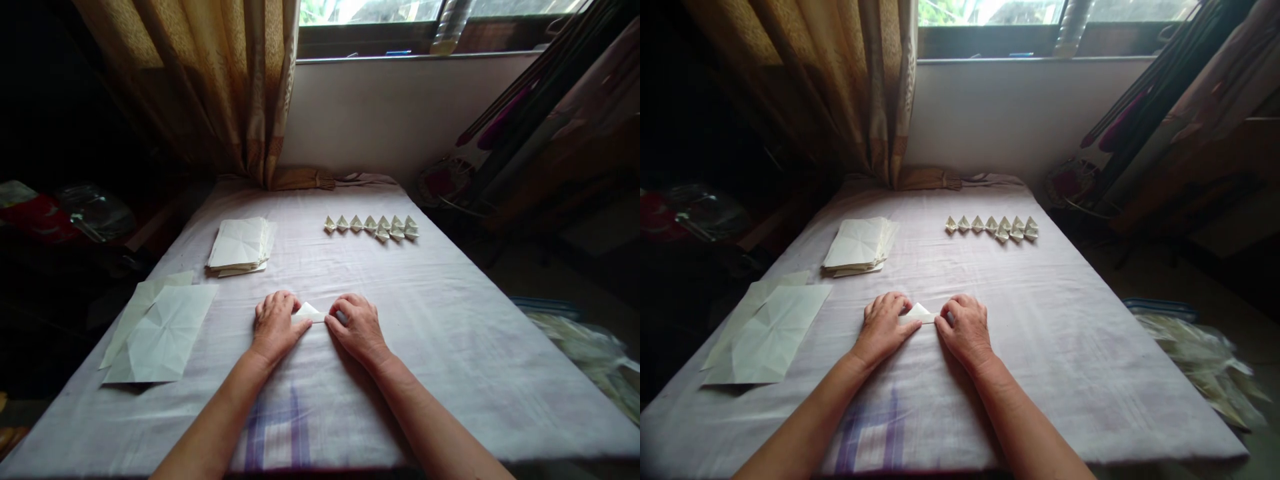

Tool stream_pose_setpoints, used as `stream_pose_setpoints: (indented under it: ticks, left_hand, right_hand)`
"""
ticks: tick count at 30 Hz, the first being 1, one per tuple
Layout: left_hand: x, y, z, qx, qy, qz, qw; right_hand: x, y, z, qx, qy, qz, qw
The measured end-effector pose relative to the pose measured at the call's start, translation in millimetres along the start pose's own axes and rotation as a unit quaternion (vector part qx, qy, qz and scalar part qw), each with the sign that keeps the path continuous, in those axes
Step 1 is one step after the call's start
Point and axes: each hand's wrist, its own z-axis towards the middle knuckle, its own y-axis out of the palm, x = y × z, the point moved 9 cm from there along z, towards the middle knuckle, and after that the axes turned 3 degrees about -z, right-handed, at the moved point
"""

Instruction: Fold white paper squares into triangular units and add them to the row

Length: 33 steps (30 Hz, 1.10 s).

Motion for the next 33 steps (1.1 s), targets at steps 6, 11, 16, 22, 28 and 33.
stream_pose_setpoints:
  ticks: [6,11,16,22,28,33]
  left_hand:
    - [-4.4,3.3,-0.1,0.031,0.007,-0.063,0.997]
    - [2.8,4.6,-1.9,0.027,0.059,-0.094,0.993]
    - [5.3,2.6,-1.7,0.034,0.085,-0.118,0.989]
    - [13.6,5.3,-4.5,0.036,0.11,-0.135,0.984]
    - [4.9,2.2,1.1,0.043,0.071,-0.234,0.969]
    - [-10.1,5.4,3.7,0.038,0.028,-0.351,0.935]
  right_hand:
    - [-5.5,1.7,-2.4,-0.001,-0.034,0.011,0.999]
    - [-10.3,3.4,-3.2,-0.006,-0.066,0.026,0.997]
    - [-10.0,2.2,-2.2,0.0,-0.075,0.068,0.995]
    - [-9.8,2.9,-0.9,0.007,-0.083,0.1,0.991]
    - [-11.1,-25.7,-3.1,0.135,-0.08,0.136,0.978]
    - [-25.3,-38.7,-8.2,0.172,-0.111,0.081,0.975]
